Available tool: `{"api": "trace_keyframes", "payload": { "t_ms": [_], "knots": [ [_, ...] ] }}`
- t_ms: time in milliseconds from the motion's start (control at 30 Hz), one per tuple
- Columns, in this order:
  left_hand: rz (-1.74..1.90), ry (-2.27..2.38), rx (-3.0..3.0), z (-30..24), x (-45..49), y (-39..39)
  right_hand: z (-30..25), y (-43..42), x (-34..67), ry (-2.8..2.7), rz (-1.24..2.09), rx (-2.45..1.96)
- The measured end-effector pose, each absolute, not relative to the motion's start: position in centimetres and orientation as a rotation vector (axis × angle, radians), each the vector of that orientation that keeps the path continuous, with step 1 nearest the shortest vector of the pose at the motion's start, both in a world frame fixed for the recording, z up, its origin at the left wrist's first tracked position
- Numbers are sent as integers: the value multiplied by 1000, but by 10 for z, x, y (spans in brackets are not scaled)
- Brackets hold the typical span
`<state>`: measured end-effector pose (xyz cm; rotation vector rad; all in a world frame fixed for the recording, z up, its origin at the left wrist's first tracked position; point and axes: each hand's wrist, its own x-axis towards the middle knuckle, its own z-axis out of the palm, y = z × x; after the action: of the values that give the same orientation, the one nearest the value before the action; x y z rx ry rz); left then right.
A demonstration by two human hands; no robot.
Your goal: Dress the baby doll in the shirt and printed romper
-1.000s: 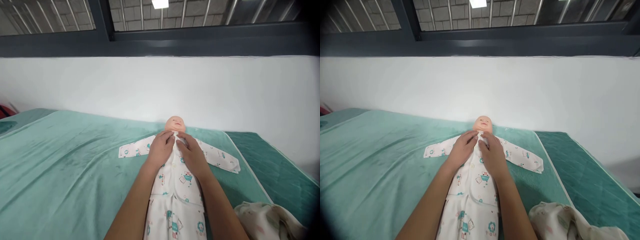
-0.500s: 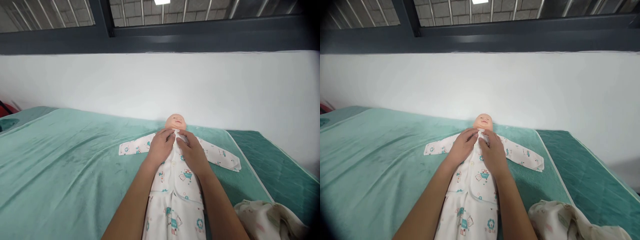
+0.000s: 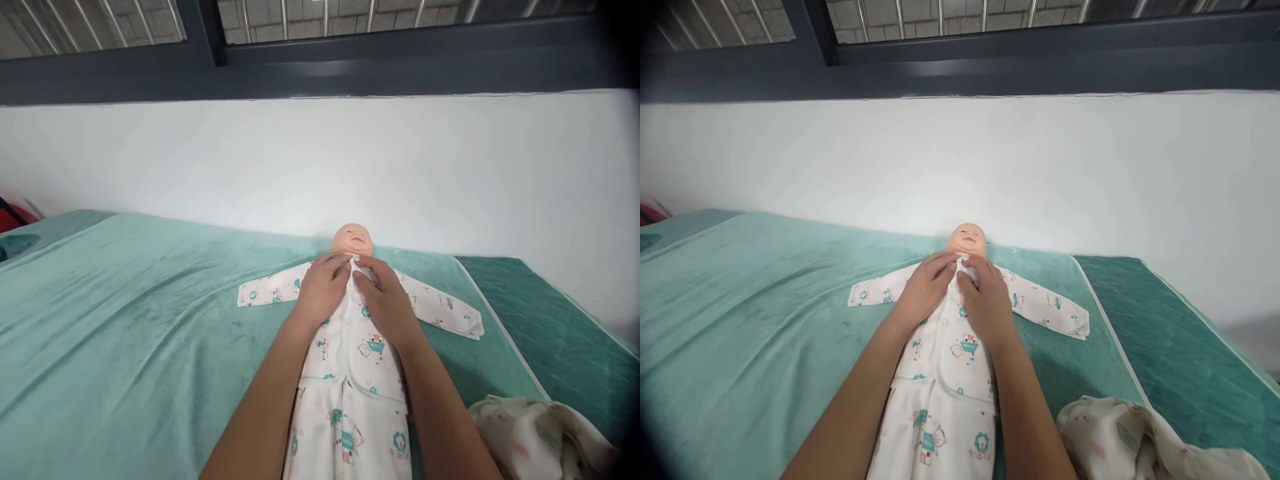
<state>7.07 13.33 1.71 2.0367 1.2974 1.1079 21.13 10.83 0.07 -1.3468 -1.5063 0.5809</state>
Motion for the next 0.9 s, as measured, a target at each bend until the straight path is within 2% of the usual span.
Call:
{"api": "trace_keyframes", "payload": {
  "t_ms": [900],
  "knots": [
    [1013, 1295, 2159, 14, 69, 133, -2, 110, 212, -1580, 590, -1358]
  ]
}}
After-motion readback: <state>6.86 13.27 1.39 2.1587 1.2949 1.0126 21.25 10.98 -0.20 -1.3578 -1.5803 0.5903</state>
